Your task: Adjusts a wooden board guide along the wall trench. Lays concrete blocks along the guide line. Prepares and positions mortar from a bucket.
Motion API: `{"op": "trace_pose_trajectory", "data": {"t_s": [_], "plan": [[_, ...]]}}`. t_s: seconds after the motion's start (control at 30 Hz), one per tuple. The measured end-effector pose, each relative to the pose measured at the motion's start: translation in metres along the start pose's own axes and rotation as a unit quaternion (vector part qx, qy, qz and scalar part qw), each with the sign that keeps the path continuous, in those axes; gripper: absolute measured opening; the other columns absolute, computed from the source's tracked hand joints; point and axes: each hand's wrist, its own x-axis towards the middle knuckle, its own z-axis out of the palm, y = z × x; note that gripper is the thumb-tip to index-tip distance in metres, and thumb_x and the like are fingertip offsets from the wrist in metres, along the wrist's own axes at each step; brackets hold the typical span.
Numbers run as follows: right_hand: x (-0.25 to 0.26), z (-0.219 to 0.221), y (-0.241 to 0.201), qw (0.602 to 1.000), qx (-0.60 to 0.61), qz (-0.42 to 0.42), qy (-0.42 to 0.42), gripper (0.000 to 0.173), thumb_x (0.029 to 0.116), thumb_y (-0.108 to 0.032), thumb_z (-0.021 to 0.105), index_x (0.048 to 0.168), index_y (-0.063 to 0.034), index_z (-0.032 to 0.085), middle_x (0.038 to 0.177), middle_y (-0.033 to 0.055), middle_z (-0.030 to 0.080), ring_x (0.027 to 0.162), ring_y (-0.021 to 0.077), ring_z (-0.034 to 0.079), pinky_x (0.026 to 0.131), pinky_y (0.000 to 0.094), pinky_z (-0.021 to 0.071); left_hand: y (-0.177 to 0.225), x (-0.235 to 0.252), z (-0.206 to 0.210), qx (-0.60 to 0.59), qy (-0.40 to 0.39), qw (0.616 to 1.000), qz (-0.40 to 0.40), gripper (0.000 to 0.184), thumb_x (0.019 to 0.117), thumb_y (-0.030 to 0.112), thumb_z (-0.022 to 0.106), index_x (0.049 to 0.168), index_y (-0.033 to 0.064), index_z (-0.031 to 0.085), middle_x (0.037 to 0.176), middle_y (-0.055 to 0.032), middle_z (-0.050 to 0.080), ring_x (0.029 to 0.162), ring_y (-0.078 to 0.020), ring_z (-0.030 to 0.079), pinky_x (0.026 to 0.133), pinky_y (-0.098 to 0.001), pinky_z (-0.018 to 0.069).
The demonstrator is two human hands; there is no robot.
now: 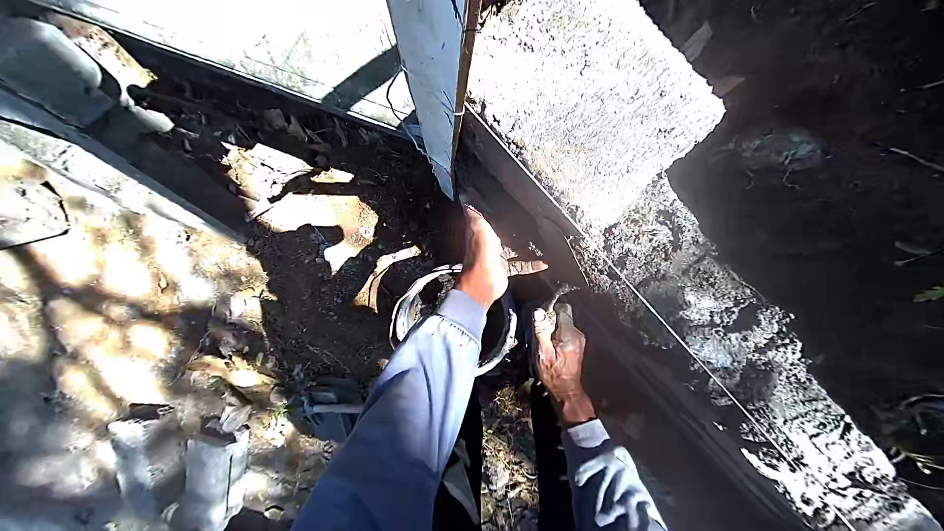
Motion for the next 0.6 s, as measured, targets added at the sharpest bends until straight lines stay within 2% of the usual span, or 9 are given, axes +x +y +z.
{"op": "trace_pose_trajectory", "data": {"t_s": [0.03, 0.07, 0.1, 0.2, 0.27, 0.37, 0.47, 0.53, 0.6], "plan": [[0.005, 0.008, 0.0, 1.0, -0.009, -0.004, 0.005, 0.043, 0.1059, -0.032, 0.049, 0.099, 0.0055, 0.069, 0.077, 0.0094, 0.067, 0.072, 0.0091, 0.065, 0.071, 0.0267, 0.0551, 0.002, 0.001, 0.003, 0.002, 0.013, 1.0, 0.001, 0.079, 0.1008, 0.073, 0.007, 0.162, 0.0273, 0.025, 0.165, -0.0124, 0.03, 0.149, -0.0371, 0.032, 0.102, -0.0793, 0.0354], [0.009, 0.014, -0.003, 1.0, -0.019, -0.004, 0.006, 0.044, 0.1053, -0.032, 0.049, 0.098, 0.0056, 0.07, 0.078, 0.0117, 0.068, 0.074, 0.0124, 0.067, 0.073, 0.0301, 0.0563, 0.005, 0.001, 0.005, 0.02, 0.024, 0.999, 0.007, 0.077, 0.1019, 0.071, 0.007, 0.162, 0.0273, 0.025, 0.165, -0.0106, 0.03, 0.15, -0.0346, 0.032, 0.105, -0.0764, 0.0355], [0.014, 0.02, -0.006, 1.0, -0.029, 0.003, 0.0, 0.044, 0.1054, -0.034, 0.049, 0.097, 0.0042, 0.069, 0.078, 0.012, 0.068, 0.075, 0.0153, 0.067, 0.074, 0.0336, 0.0565, 0.007, 0.003, 0.006, 0.041, 0.036, 0.998, 0.021, 0.073, 0.1038, 0.068, 0.008, 0.162, 0.027, 0.026, 0.167, -0.0062, 0.028, 0.152, -0.0286, 0.027, 0.113, -0.0697, 0.0309], [0.03, 0.032, -0.02, 0.998, -0.042, 0.036, -0.042, 0.044, 0.1052, -0.038, 0.048, 0.095, 0.0004, 0.065, 0.073, 0.0095, 0.062, 0.072, 0.0205, 0.064, 0.072, 0.0421, 0.054, 0.012, 0.012, 0.007, 0.081, 0.07, 0.991, 0.076, 0.066, 0.1088, 0.056, 0.008, 0.16, 0.0209, 0.03, 0.166, -0.0058, 0.029, 0.153, -0.0235, 0.026, 0.119, -0.0601, 0.0268], [0.04, 0.041, -0.028, 0.997, -0.04, 0.036, -0.047, 0.041, 0.1052, -0.039, 0.047, 0.092, -0.0028, 0.062, 0.07, 0.0071, 0.059, 0.068, 0.0212, 0.062, 0.068, 0.044, 0.0526, 0.017, 0.018, 0.006, 0.074, 0.108, 0.988, 0.076, 0.066, 0.1087, 0.057, 0.009, 0.159, 0.021, 0.032, 0.165, -0.0073, 0.031, 0.152, -0.0255, 0.028, 0.117, -0.0636, 0.0294], [0.05, 0.051, -0.037, 0.998, -0.04, 0.028, -0.044, 0.042, 0.1051, -0.04, 0.047, 0.085, -0.0061, 0.062, 0.07, 0.0056, 0.059, 0.066, 0.0201, 0.061, 0.064, 0.0428, 0.0514, 0.026, 0.025, 0.008, 0.045, 0.12, 0.989, 0.069, 0.069, 0.1065, 0.062, 0.007, 0.162, 0.0254, 0.025, 0.168, -0.0067, 0.024, 0.155, -0.0285, 0.022, 0.115, -0.0719, 0.0248], [0.06, 0.058, -0.047, 0.995, -0.058, 0.037, -0.072, 0.043, 0.1057, -0.044, 0.048, 0.088, -0.0081, 0.063, 0.074, 0.0063, 0.06, 0.067, 0.0226, 0.062, 0.062, 0.0462, 0.0511, 0.031, 0.036, 0.005, 0.043, 0.102, 0.989, 0.094, 0.073, 0.1027, 0.07, 0.009, 0.161, 0.03, 0.027, 0.167, -0.0022, 0.029, 0.153, -0.0251, 0.026, 0.116, -0.0693, 0.0274], [0.068, 0.06, -0.056, 0.99, -0.075, 0.052, -0.107, 0.04, 0.1071, -0.043, 0.046, 0.097, -0.008, 0.063, 0.081, 0.0085, 0.063, 0.074, 0.0259, 0.065, 0.065, 0.0491, 0.0524, 0.036, 0.037, 0.005, 0.046, 0.09, 0.988, 0.118, 0.068, 0.1054, 0.065, 0.013, 0.161, 0.0293, 0.028, 0.167, -0.0005, 0.028, 0.154, -0.021, 0.024, 0.121, -0.0627, 0.0237], [0.074, 0.06, -0.061, 0.98, -0.109, 0.074, -0.15, 0.042, 0.1085, -0.046, 0.042, 0.104, -0.0091, 0.061, 0.086, 0.0099, 0.065, 0.08, 0.0287, 0.068, 0.068, 0.0513, 0.0535, 0.04, 0.04, 0.003, 0.057, 0.082, 0.986, 0.137, 0.061, 0.1084, 0.058, 0.017, 0.16, 0.0271, 0.032, 0.165, -0.0006, 0.031, 0.153, -0.0194, 0.026, 0.121, -0.0587, 0.0248]]}}
